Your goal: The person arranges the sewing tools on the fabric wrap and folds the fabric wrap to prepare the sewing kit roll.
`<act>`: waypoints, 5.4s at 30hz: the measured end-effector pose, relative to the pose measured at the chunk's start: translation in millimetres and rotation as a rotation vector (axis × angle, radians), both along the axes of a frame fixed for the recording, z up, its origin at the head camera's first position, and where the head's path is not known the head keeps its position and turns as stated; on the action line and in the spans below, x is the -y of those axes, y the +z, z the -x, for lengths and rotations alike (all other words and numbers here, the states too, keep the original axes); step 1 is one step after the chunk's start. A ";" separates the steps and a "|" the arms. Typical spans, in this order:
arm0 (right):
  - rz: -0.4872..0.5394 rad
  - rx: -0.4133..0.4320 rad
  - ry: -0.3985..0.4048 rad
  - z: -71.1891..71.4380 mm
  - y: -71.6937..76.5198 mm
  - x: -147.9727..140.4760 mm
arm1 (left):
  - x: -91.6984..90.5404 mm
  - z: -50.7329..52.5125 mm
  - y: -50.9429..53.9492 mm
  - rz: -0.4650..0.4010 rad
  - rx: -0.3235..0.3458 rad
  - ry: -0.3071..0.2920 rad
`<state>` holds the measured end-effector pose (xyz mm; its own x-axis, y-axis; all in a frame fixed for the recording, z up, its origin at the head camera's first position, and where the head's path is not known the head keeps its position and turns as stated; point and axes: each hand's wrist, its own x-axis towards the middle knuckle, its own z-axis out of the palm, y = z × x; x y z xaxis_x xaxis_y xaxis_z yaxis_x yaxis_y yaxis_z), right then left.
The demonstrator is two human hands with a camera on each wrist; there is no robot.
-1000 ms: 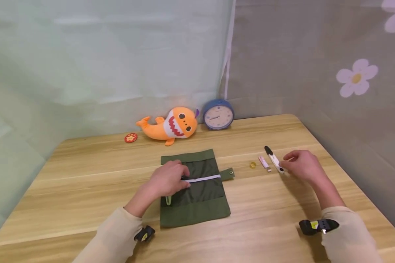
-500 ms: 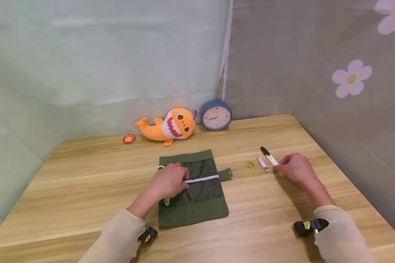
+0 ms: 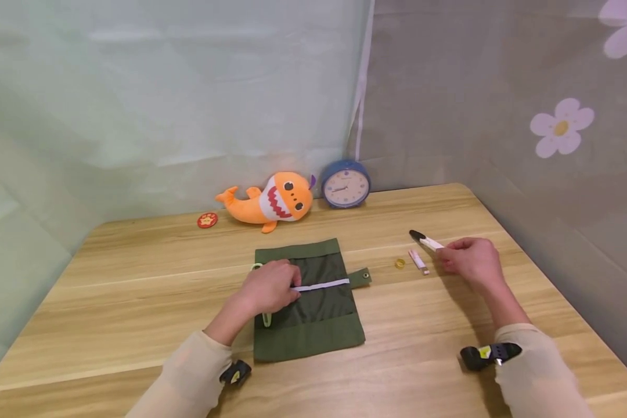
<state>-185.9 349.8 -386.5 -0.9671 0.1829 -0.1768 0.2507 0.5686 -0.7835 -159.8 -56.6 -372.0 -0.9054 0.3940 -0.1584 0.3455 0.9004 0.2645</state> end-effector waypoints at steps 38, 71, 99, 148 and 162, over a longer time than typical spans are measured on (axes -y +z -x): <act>0.624 -0.001 0.255 41.2 11.7 114.4 | 3.5 -2.3 0.2 -0.024 -0.008 0.014; 0.604 0.140 0.388 54.7 -4.3 201.6 | 3.0 -2.3 0.8 -0.025 -0.002 0.037; 0.370 0.167 0.606 57.7 -7.2 230.7 | -2.1 -3.9 1.4 -0.038 -0.015 0.076; 0.178 -0.048 0.563 41.0 13.9 176.5 | -0.9 -5.8 1.1 -0.069 -0.077 0.046; 0.056 -0.044 0.381 23.1 16.5 70.6 | -12.1 -2.2 4.5 0.027 -0.128 0.167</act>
